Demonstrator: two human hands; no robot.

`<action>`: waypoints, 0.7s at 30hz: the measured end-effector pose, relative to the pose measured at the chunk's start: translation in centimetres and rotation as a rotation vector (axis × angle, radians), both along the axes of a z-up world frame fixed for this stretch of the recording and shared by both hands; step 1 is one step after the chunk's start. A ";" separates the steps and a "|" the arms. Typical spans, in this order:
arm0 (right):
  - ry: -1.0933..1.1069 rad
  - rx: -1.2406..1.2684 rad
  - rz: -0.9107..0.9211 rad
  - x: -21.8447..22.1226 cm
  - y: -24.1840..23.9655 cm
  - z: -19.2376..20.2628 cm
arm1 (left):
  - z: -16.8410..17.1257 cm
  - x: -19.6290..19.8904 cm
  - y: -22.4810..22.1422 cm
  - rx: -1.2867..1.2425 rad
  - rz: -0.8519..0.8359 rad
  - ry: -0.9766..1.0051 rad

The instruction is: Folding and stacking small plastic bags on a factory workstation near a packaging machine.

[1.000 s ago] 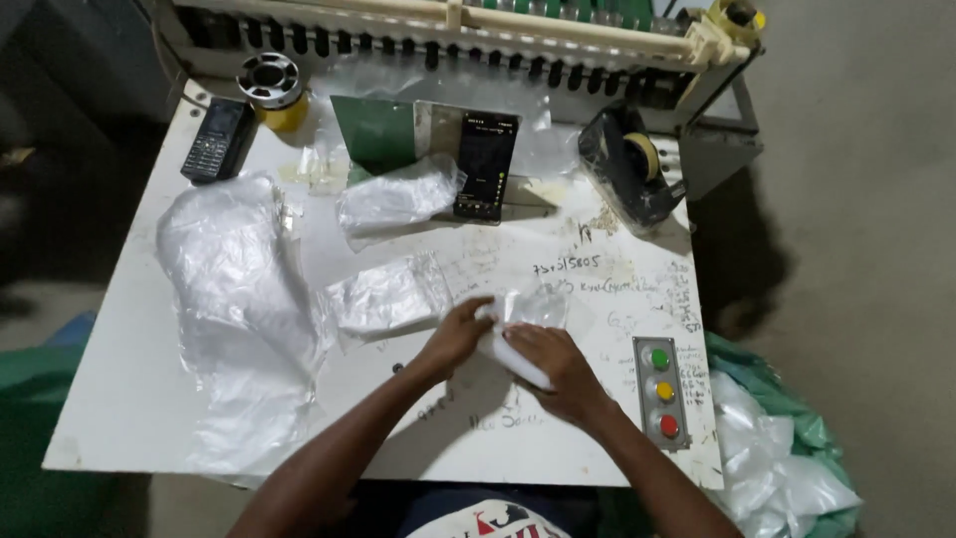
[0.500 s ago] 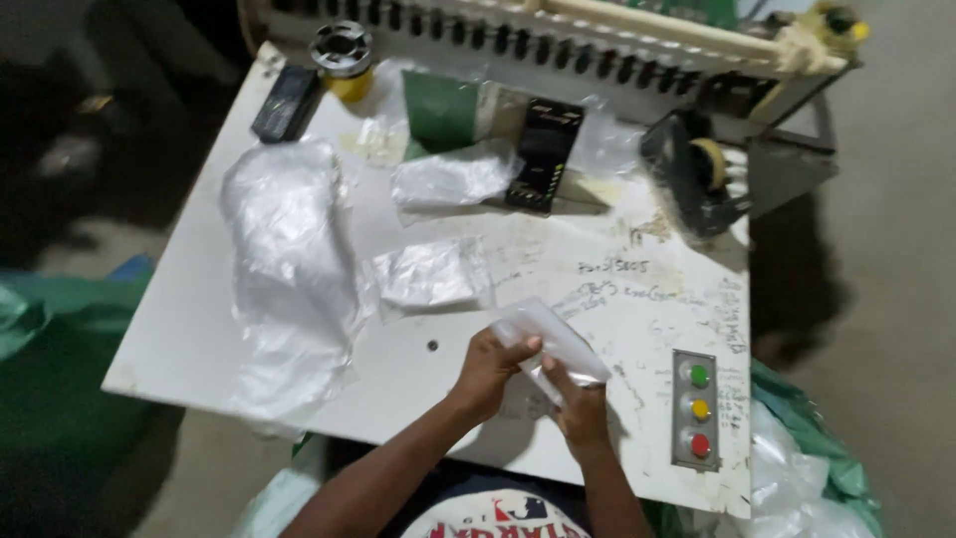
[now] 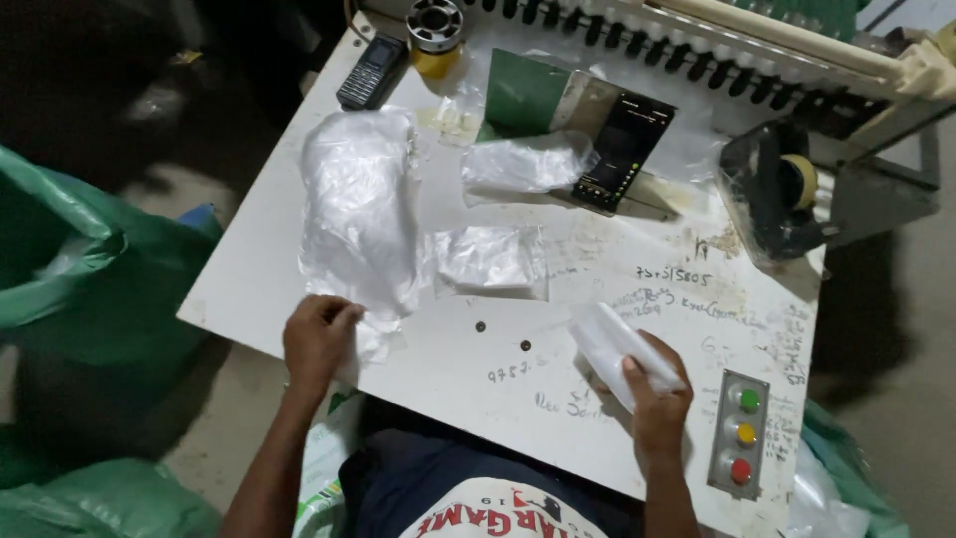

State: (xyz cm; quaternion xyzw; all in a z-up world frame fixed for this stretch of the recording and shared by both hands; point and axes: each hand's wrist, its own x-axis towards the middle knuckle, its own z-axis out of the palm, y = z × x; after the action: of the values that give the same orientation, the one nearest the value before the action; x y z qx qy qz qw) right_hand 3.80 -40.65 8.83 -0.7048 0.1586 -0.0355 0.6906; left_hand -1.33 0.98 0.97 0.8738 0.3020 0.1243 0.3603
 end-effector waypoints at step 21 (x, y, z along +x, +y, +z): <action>-0.312 -0.209 -0.519 -4.1 -12.7 0.4 | 1.1 11.1 -26.6 -1.921 -0.411 0.716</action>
State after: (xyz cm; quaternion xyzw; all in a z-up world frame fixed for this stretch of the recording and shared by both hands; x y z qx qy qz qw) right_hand -0.33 -53.32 9.21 -0.6940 0.2205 -0.3343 0.5983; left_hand 9.78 -25.65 2.02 0.2398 0.2085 -0.4979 0.8069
